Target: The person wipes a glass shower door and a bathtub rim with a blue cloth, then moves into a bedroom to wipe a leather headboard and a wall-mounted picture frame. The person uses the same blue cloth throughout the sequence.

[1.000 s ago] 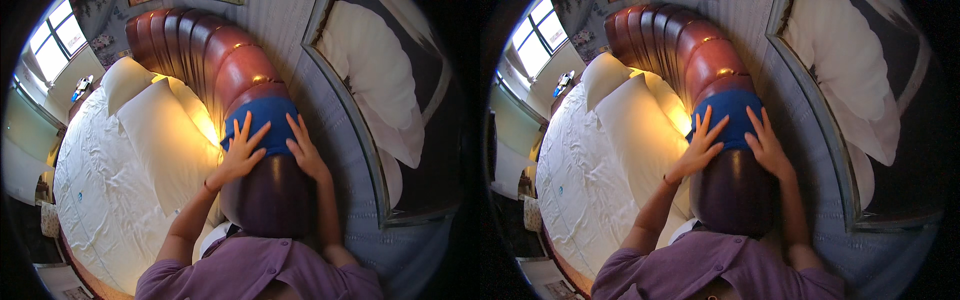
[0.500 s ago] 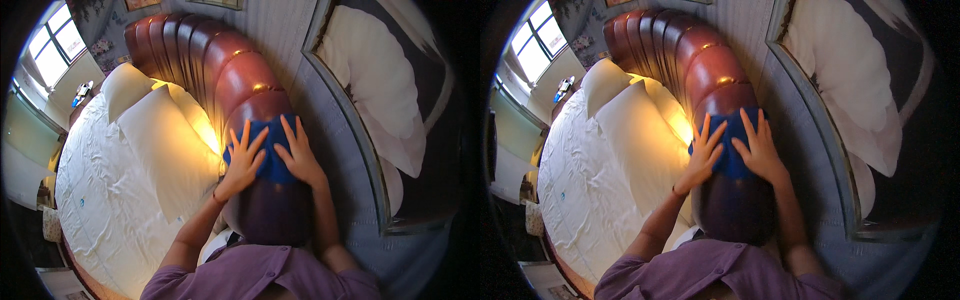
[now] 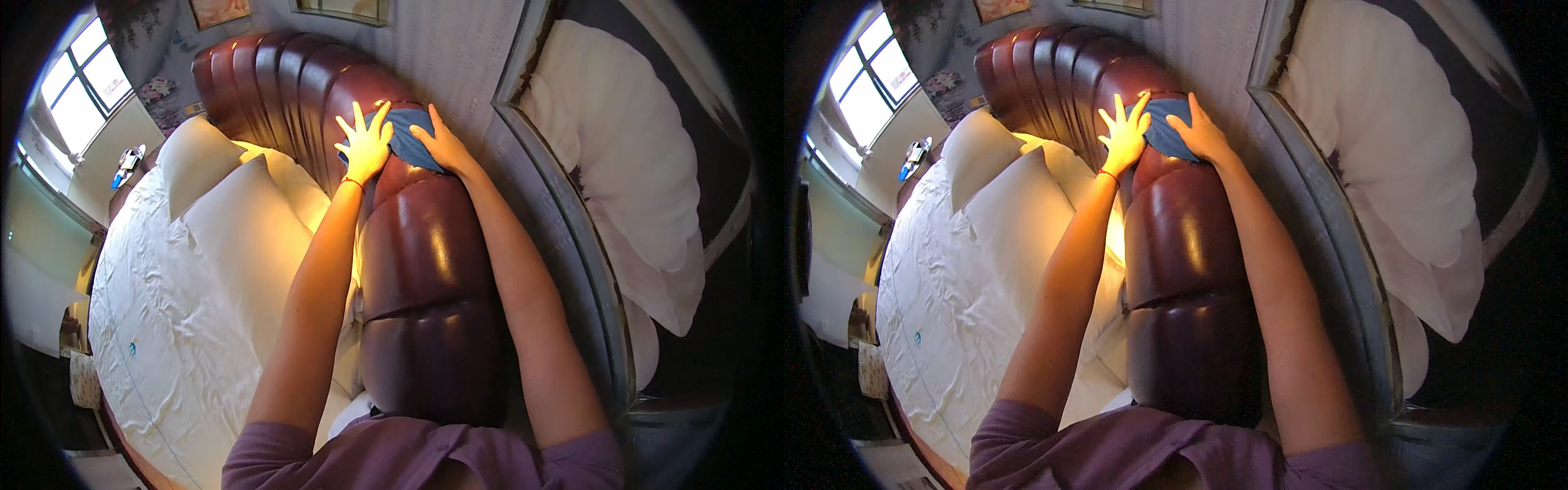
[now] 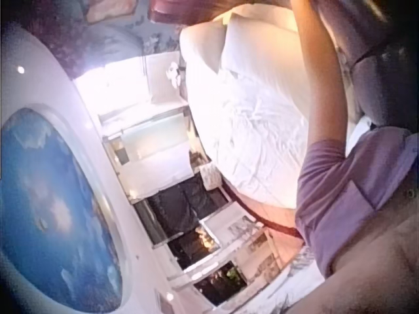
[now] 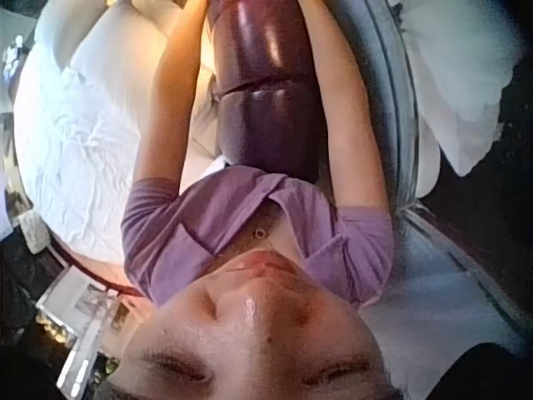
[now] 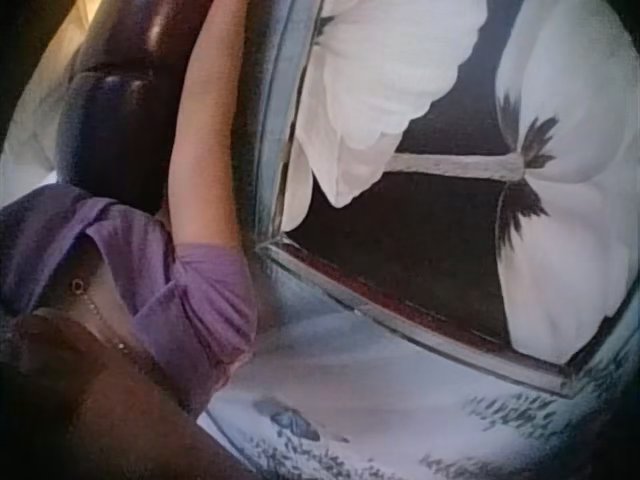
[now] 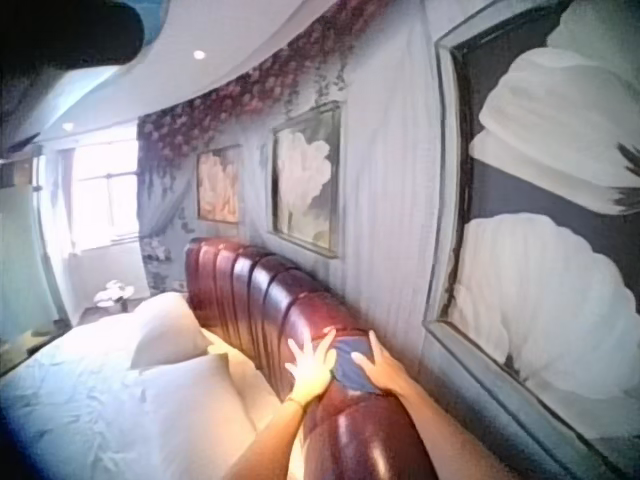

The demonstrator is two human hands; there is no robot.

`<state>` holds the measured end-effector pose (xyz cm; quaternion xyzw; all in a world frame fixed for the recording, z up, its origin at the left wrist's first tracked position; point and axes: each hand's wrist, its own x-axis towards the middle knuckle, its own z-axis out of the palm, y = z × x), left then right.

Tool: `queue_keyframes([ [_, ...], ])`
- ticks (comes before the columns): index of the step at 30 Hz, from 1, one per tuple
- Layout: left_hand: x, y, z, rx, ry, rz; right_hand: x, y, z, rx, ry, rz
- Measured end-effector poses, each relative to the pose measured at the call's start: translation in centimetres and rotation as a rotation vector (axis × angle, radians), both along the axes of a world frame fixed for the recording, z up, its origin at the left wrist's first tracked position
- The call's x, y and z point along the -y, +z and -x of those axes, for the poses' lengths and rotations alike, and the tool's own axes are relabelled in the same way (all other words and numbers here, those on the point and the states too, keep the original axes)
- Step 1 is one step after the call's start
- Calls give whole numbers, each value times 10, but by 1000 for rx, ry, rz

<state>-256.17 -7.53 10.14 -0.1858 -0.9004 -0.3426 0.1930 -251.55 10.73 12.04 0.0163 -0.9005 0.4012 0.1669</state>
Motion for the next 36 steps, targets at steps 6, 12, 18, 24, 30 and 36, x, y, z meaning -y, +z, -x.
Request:
queue_keyframes([
  [6, 6, -4, -40, 110, -197, -130, -7, -3, -43, 83, 95, 113],
  [12, 21, -6, -123, 233, -386, -204, -2, 6, -141, 193, 154, 461],
  [18, 35, 2, -182, 166, -454, -165, 14, 3, -214, 208, 102, 496],
  [24, 49, 13, -254, 145, -494, -88, 30, -7, -289, 209, -2, 388],
  [30, 70, 14, -318, 157, -581, 21, 48, -9, -362, 213, 12, 412],
  [36, 114, 30, -412, 251, -603, 101, 81, 8, -450, 210, -16, 312],
])
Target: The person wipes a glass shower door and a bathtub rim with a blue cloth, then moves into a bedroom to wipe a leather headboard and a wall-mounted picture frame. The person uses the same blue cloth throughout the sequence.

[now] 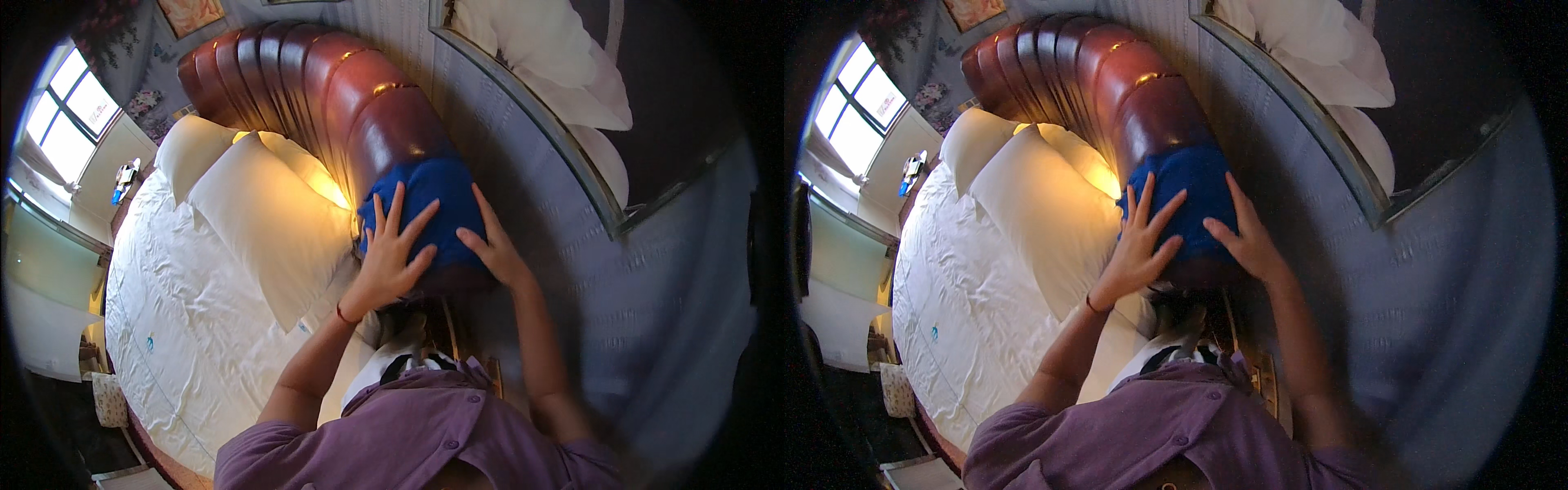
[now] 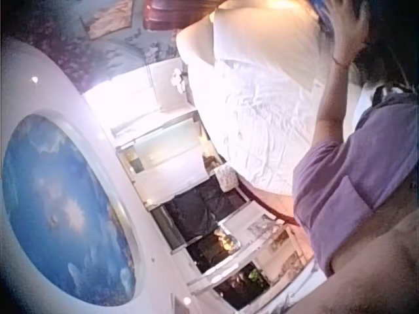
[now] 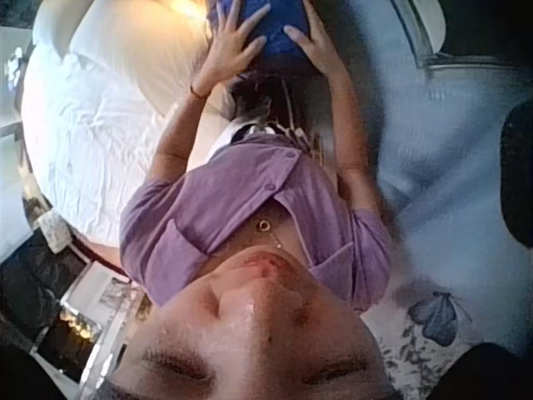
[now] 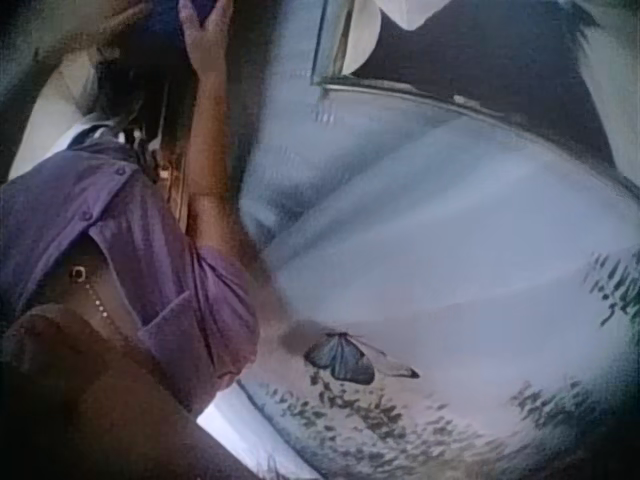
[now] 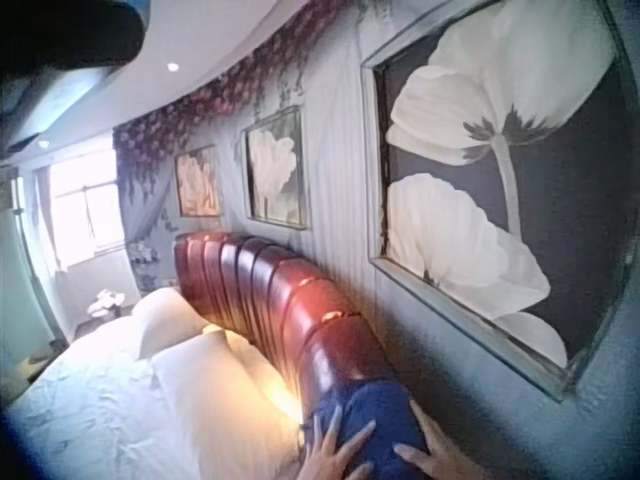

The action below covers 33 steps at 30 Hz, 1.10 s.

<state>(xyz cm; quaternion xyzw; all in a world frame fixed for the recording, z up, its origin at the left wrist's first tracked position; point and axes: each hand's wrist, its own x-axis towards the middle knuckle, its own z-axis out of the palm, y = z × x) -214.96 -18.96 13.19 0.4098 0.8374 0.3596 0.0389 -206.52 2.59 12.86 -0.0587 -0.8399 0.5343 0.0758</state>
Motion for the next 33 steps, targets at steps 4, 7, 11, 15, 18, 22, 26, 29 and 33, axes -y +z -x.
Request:
queue_keyframes([
  [4, 23, -15, -54, -18, -7, -43, 22, 11, -46, 7, -27, -225],
  [7, 37, -37, -88, 122, 0, -184, 43, 13, -72, 22, -46, -383],
  [11, 38, -57, -94, 230, 68, -334, 53, 15, -82, 7, -88, -558],
  [15, 20, -62, -44, 222, 210, -368, 53, 21, -56, -35, -31, -649],
  [18, 3, -73, 9, 155, 234, -420, 40, 25, -6, -38, 16, -695],
  [22, -9, -85, 75, 184, 115, -556, 14, 10, 85, -231, 18, -788],
  [26, -18, -99, 111, 277, 180, -564, 11, 19, 138, -215, 22, -960],
  [29, -18, -100, 111, 349, 217, -525, 13, 24, 141, -186, 38, -987],
  [33, 5, -118, 75, 318, 165, -590, 43, 32, 87, -219, 121, -1045],
])
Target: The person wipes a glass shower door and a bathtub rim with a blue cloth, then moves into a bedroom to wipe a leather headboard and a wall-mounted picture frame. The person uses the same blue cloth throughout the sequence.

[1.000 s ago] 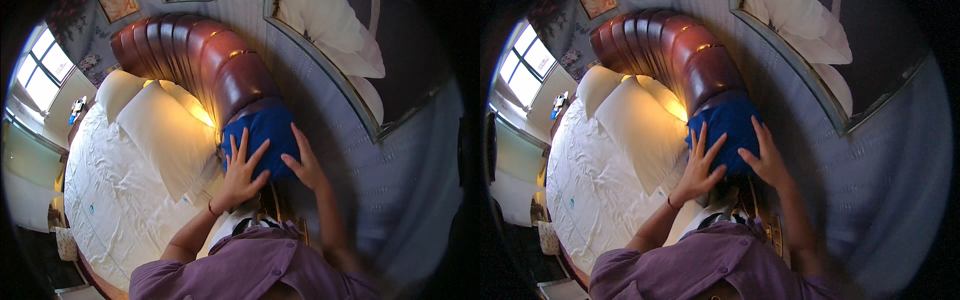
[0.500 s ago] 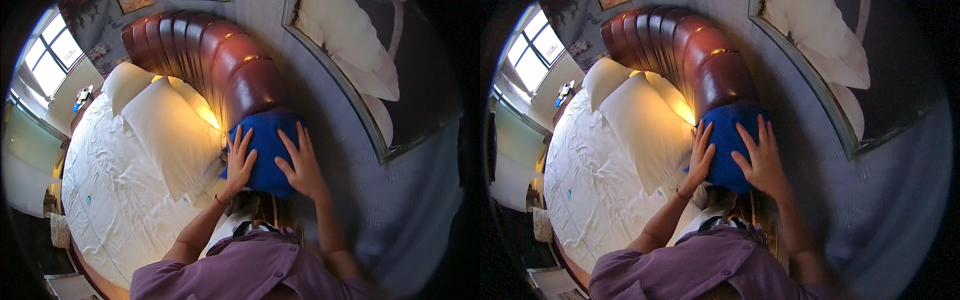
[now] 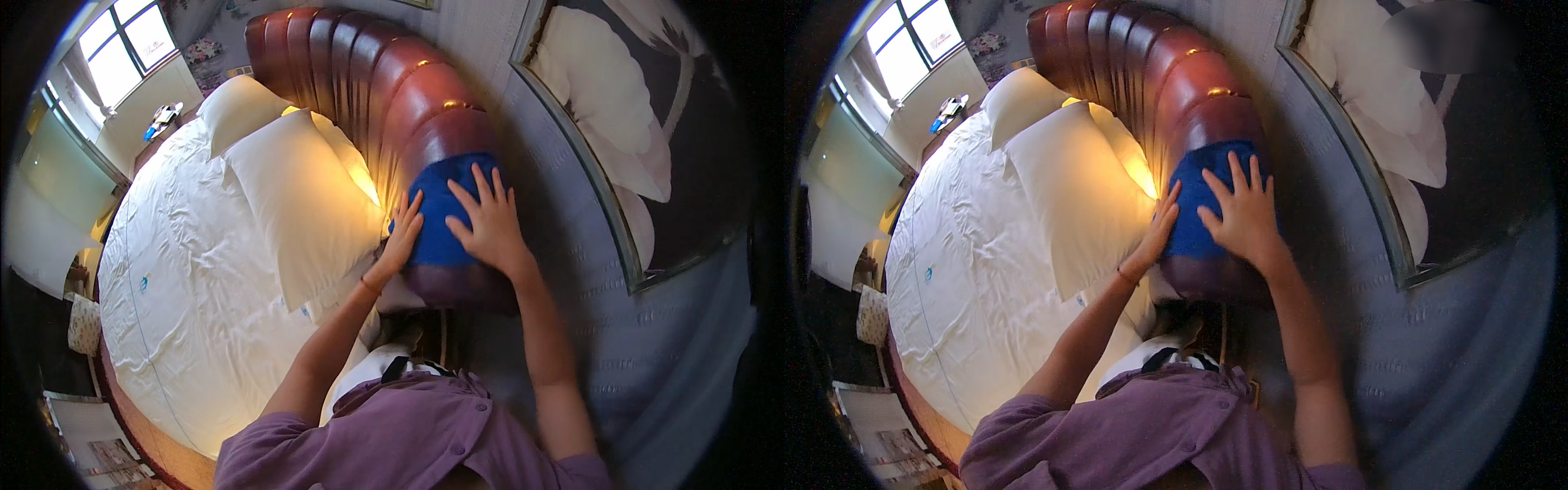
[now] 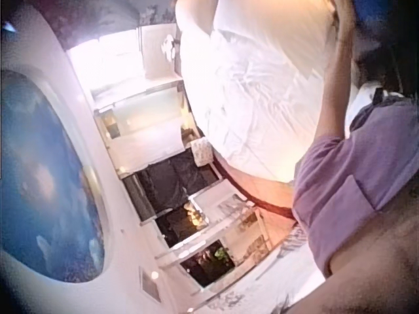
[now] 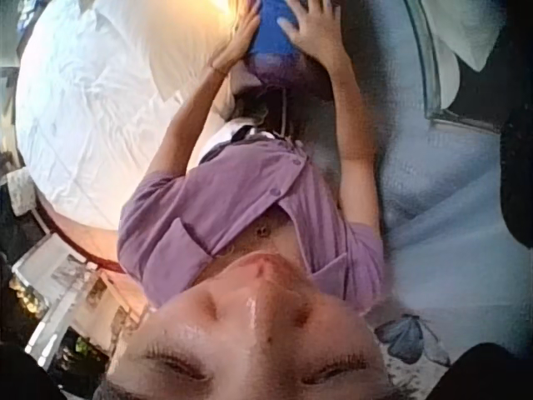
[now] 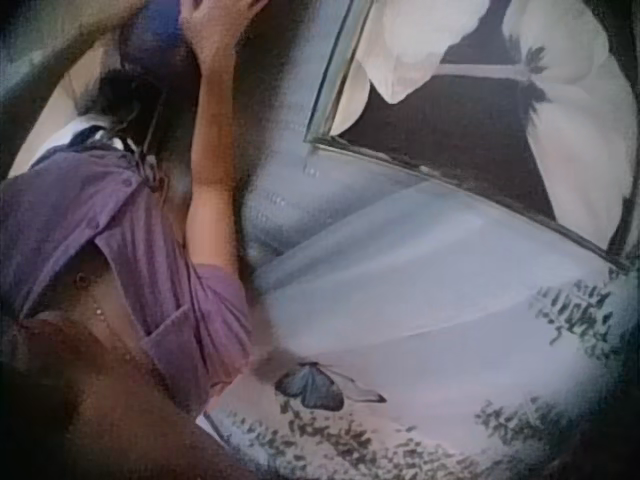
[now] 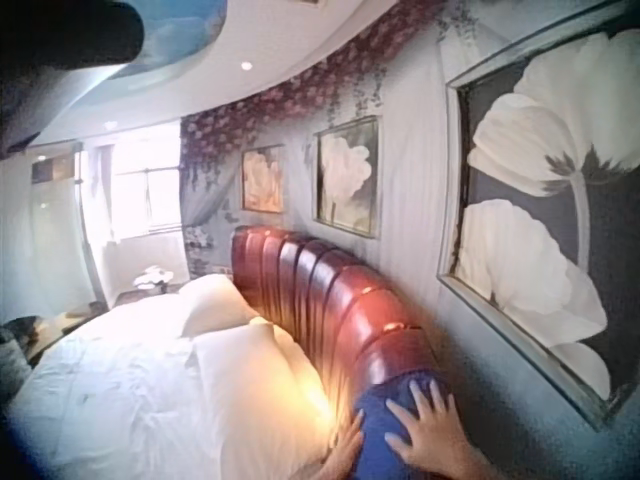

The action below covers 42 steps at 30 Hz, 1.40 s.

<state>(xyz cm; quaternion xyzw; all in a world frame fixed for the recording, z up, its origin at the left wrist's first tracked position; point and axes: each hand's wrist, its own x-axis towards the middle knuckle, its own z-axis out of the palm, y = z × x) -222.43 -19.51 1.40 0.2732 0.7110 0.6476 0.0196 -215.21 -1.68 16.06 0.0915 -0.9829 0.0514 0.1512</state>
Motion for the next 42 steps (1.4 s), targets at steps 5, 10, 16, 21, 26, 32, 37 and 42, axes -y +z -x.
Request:
queue_keyframes([
  [5, 20, -16, -104, 31, 187, 44, 38, 2, -86, 61, 17, -90],
  [10, 2, 8, -170, 88, 304, 32, 51, 0, -135, 58, -35, -77],
  [16, -7, 51, -113, -213, 233, 113, 18, 0, -76, -11, -126, 76],
  [21, -9, 22, -23, -20, 94, 64, 5, 3, -26, 54, -122, 9],
  [26, 1, 31, -79, -137, 137, 175, 19, 9, -86, 90, -75, 27],
  [32, 9, 40, -170, -296, 157, 254, 28, 4, -147, 133, -102, 83],
  [37, -5, 82, -103, -388, 46, 343, 9, 2, -85, 125, -172, 303],
  [42, -47, 102, -10, -542, -37, 318, -54, -23, 0, 105, -127, 523],
])
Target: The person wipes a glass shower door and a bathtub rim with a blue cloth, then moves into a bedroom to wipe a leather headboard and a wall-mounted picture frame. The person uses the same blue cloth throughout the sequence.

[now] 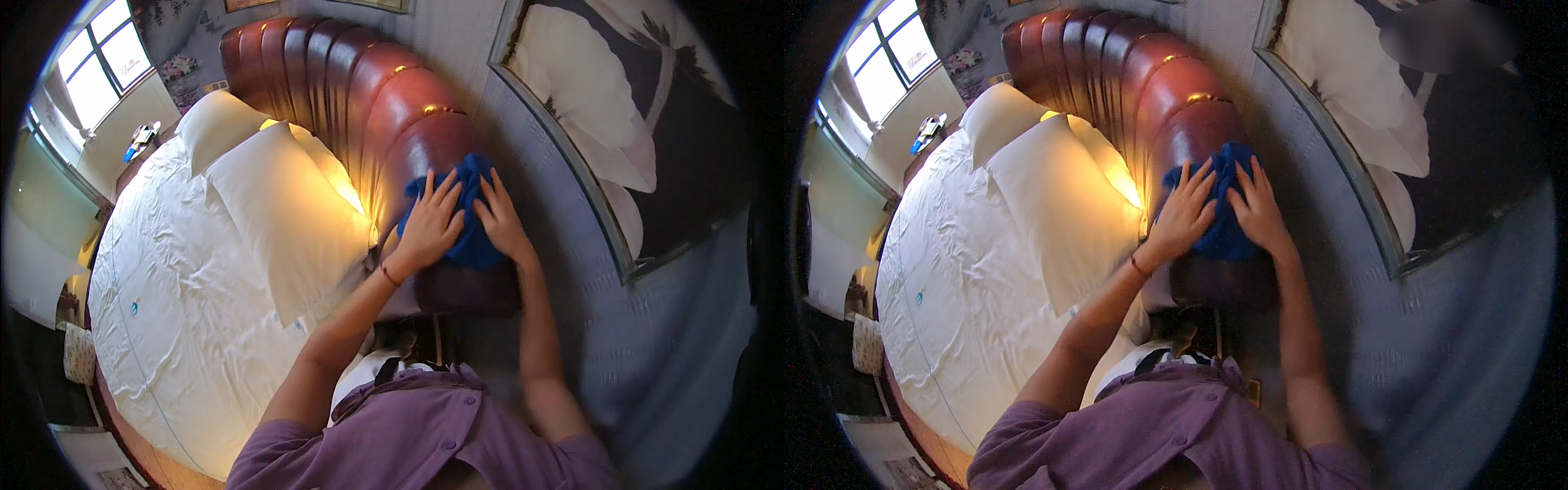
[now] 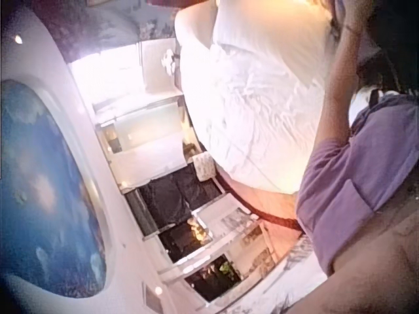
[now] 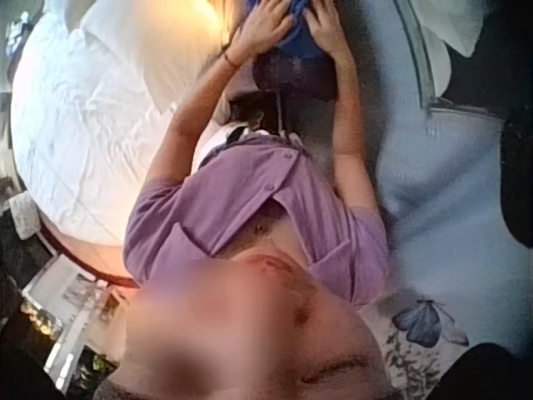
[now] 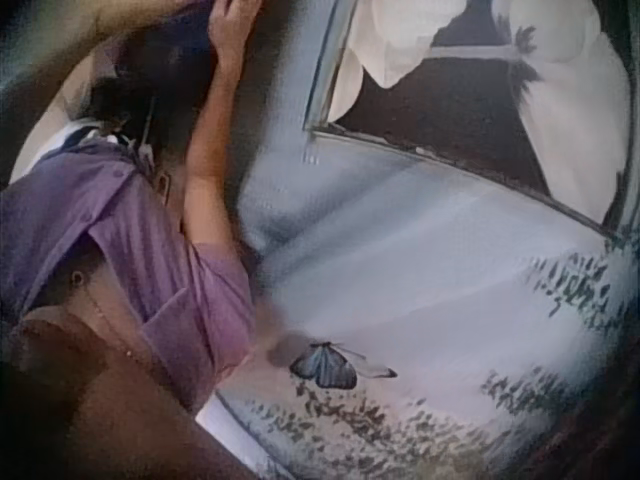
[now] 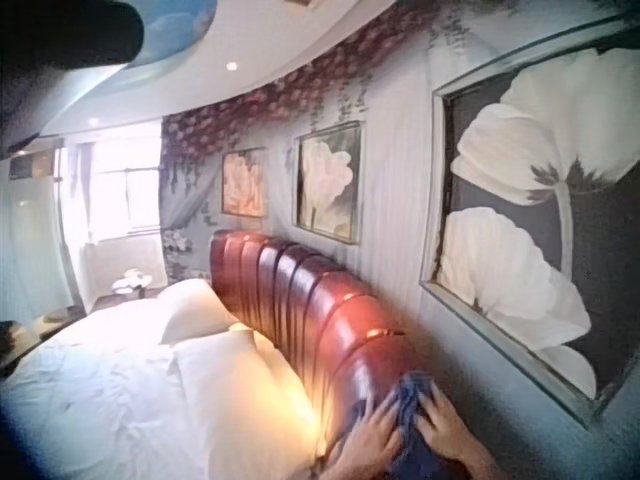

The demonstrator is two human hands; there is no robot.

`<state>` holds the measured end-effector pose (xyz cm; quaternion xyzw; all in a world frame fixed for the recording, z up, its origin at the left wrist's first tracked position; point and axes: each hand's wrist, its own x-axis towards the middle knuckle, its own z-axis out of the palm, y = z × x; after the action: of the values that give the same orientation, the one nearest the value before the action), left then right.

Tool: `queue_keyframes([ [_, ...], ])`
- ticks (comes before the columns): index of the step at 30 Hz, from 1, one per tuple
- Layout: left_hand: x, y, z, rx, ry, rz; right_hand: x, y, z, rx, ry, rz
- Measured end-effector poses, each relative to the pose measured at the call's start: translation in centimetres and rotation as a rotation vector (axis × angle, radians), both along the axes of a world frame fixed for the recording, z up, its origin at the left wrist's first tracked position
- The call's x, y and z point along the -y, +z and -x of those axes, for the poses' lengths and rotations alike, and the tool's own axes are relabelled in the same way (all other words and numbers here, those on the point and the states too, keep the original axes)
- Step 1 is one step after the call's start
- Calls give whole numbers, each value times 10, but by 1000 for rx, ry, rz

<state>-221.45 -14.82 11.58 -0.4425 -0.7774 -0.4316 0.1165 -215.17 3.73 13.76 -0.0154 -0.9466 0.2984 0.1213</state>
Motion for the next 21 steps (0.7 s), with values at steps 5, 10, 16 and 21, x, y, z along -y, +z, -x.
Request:
queue_keyframes([
  [5, 5, 6, -16, 0, -15, 49, 0, -11, -36, 26, -23, 245],
  [10, 23, 23, -80, 15, -118, 138, 38, 7, -123, 87, -75, 146],
  [16, -8, 22, -24, -72, -113, 114, 22, 1, -76, 74, -85, 162],
  [21, -40, 25, 25, -147, -38, 151, -11, -12, -7, 17, -86, 458],
])
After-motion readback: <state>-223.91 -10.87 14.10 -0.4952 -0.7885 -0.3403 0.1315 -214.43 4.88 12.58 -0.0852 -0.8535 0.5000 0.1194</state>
